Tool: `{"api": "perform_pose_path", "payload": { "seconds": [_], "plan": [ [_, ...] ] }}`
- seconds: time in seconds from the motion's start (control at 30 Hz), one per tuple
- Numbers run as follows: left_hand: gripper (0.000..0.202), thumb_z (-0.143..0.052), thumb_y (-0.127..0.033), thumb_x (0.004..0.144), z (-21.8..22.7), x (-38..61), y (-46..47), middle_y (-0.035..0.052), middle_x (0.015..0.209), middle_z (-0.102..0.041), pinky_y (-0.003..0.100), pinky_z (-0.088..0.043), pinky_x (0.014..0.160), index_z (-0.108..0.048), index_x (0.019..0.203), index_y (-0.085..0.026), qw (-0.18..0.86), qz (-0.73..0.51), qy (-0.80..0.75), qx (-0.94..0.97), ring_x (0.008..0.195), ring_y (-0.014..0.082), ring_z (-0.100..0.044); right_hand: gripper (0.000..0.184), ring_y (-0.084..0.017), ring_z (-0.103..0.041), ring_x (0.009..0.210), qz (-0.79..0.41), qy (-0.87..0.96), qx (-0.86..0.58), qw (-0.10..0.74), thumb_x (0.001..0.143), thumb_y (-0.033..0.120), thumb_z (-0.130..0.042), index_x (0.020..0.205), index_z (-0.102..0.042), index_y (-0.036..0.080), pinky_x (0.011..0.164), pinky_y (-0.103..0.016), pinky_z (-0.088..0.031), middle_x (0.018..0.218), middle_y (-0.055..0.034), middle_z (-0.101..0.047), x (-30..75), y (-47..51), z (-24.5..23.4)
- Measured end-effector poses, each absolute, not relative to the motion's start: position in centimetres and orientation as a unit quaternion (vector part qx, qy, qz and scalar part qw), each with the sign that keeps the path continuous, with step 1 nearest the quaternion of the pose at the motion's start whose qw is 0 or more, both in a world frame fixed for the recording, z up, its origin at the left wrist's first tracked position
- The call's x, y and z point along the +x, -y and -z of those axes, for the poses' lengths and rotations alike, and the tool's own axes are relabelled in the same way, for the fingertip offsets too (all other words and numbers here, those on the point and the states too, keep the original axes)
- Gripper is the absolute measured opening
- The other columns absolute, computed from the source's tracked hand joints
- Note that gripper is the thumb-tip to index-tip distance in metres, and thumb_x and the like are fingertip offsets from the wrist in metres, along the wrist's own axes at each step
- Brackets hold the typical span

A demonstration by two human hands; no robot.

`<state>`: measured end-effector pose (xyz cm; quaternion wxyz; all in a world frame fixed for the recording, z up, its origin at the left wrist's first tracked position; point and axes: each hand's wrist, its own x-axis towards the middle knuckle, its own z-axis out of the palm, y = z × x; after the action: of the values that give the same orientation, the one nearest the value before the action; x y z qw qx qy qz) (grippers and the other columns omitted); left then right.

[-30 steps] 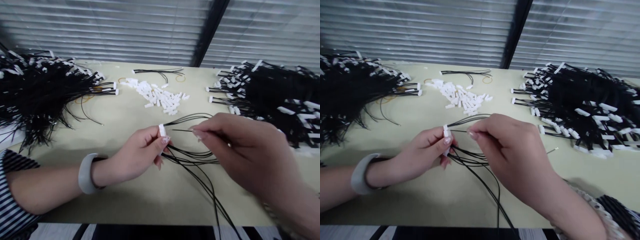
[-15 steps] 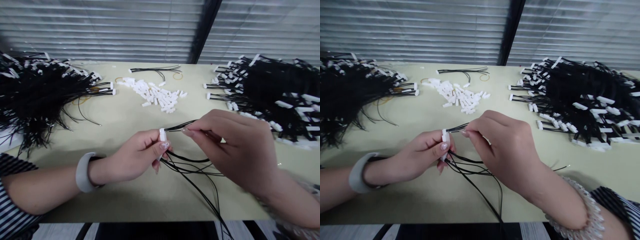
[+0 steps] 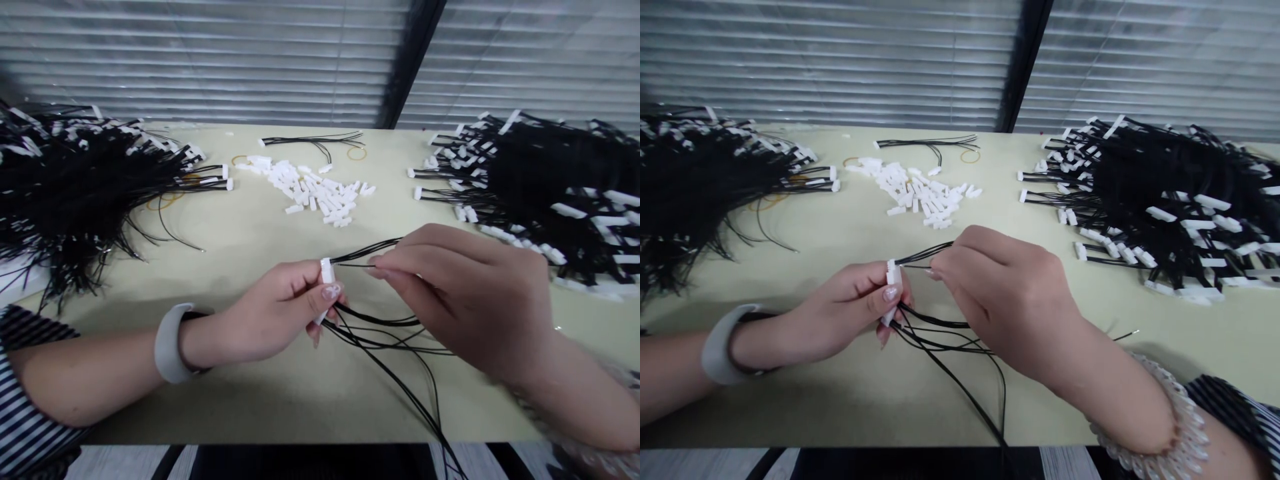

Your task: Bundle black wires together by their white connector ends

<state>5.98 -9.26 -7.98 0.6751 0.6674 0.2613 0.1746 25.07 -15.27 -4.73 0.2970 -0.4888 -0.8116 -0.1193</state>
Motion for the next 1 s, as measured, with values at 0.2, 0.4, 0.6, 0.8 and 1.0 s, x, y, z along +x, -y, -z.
{"api": "perform_pose_path", "payload": {
  "seconds": [0.2, 0.4, 0.6, 0.8, 1.0],
  "plan": [
    [0.024, -0.041, -0.033, 0.088, 8.0, 6.0, 9.3, -0.0023, 0.067, -0.052, 0.016, -0.046, 0.048, -0.051, 0.077, -0.014, 0.668, -0.166, -0.252, 0.681, 0.053, 0.0054, -0.049, 0.013, -0.006, -0.054, 0.062, 0.164, 0.820, -0.458, 0.301, 0.076, 0.007, -0.055, 0.068, -0.061, 0.015, 0.050, -0.018, -0.038, 0.069, -0.0012, -0.061, 24.8, 14.9, 5.1],
    [0.025, -0.039, -0.032, 0.089, 8.3, 6.0, 9.5, -0.0021, 0.066, -0.051, 0.017, -0.045, 0.049, -0.049, 0.075, -0.014, 0.641, -0.149, -0.242, 0.713, 0.054, 0.0063, -0.048, 0.016, -0.008, -0.054, 0.065, 0.137, 0.823, -0.470, 0.286, 0.070, 0.001, -0.054, 0.072, -0.062, 0.015, 0.052, -0.021, -0.038, 0.073, -0.0004, -0.061, 24.2, 15.0, 5.9],
    [0.024, -0.040, -0.033, 0.088, 8.4, 5.9, 9.6, -0.0024, 0.067, -0.051, 0.016, -0.045, 0.049, -0.049, 0.076, -0.015, 0.654, -0.155, -0.239, 0.700, 0.054, 0.0056, -0.048, 0.015, -0.008, -0.053, 0.063, 0.144, 0.813, -0.472, 0.309, 0.073, 0.004, -0.052, 0.070, -0.059, 0.017, 0.053, -0.021, -0.039, 0.070, 0.0008, -0.060, 23.9, 14.6, 6.6],
    [0.023, -0.044, -0.035, 0.087, 8.7, 6.3, 9.4, -0.0033, 0.066, -0.050, 0.017, -0.046, 0.051, -0.050, 0.077, -0.015, 0.681, -0.233, -0.285, 0.633, 0.053, 0.0055, -0.051, 0.006, -0.014, -0.052, 0.074, 0.191, 0.785, -0.459, 0.371, 0.074, 0.015, -0.058, 0.080, -0.059, 0.016, 0.065, -0.028, -0.042, 0.079, -0.0059, -0.057, 24.4, 14.9, 4.9],
    [0.029, -0.044, -0.041, 0.086, 8.8, 6.6, 9.1, -0.0008, 0.068, -0.054, 0.021, -0.047, 0.052, -0.049, 0.076, -0.014, 0.668, -0.267, -0.310, 0.621, 0.054, 0.0074, -0.053, 0.024, -0.010, -0.041, 0.054, 0.035, 0.848, -0.489, 0.199, 0.081, 0.024, -0.049, 0.059, -0.055, 0.016, 0.050, -0.026, -0.029, 0.055, 0.0000, -0.046, 24.0, 15.4, 4.9]
  ]
}}
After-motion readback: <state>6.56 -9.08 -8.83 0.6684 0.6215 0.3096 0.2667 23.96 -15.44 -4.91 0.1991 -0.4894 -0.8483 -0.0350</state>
